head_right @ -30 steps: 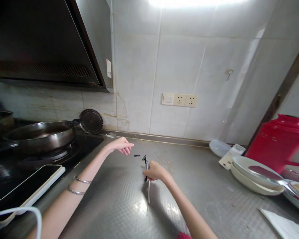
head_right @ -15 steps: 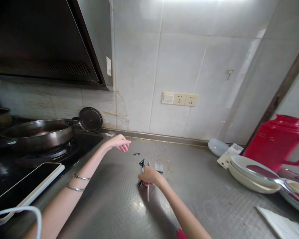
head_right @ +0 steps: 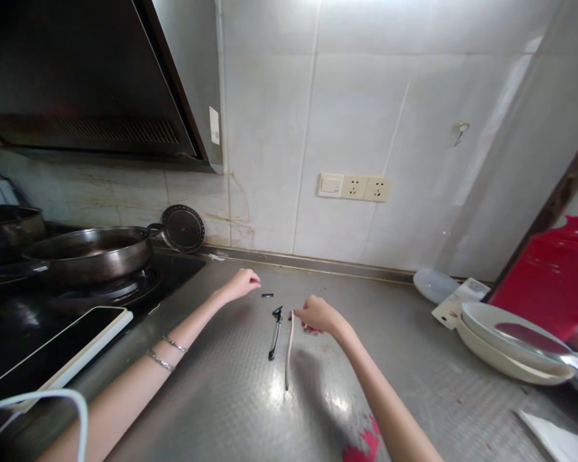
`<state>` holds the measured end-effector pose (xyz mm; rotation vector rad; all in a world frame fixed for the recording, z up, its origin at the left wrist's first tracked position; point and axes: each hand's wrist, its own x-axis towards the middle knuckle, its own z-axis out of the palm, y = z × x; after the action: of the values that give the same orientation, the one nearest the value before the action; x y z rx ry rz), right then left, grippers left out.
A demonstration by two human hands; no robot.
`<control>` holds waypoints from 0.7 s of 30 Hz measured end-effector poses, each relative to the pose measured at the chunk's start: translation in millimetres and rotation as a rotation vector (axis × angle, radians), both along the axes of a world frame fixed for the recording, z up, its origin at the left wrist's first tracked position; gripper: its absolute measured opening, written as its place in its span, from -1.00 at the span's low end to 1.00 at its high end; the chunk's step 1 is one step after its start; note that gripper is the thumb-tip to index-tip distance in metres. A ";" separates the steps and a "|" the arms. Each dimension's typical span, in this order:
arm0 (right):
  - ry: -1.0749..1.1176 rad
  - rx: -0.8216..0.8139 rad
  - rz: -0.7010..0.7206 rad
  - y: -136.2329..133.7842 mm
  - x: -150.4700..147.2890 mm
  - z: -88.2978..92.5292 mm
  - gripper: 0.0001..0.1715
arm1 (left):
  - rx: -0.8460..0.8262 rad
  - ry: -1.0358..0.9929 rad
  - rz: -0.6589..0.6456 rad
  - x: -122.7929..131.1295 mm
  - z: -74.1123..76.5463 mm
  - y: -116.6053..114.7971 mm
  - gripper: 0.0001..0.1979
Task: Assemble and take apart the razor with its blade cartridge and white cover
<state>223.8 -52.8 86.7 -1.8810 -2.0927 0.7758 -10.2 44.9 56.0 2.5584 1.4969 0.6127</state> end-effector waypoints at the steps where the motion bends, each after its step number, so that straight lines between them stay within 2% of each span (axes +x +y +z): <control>1: 0.015 0.009 -0.019 3.0 6.0 2.1 -0.64 | 0.020 0.020 -0.021 1.3 -6.9 -0.6 -0.78; 5: 0.042 0.069 -0.060 12.7 22.0 5.4 -0.65 | 0.114 0.115 -0.088 2.5 -30.3 0.2 -0.78; 8: 0.054 0.083 -0.057 15.0 25.0 6.5 -0.66 | 0.164 0.182 -0.117 1.5 -39.6 5.0 -0.75; 21: 0.084 0.045 -0.025 13.7 25.3 6.6 -0.67 | 0.233 0.309 -0.159 10.6 -51.0 16.9 -0.72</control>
<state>249.1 -39.1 93.3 -1.8154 -2.0158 0.7812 0.4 61.8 5.1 3.0324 1.3505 0.4059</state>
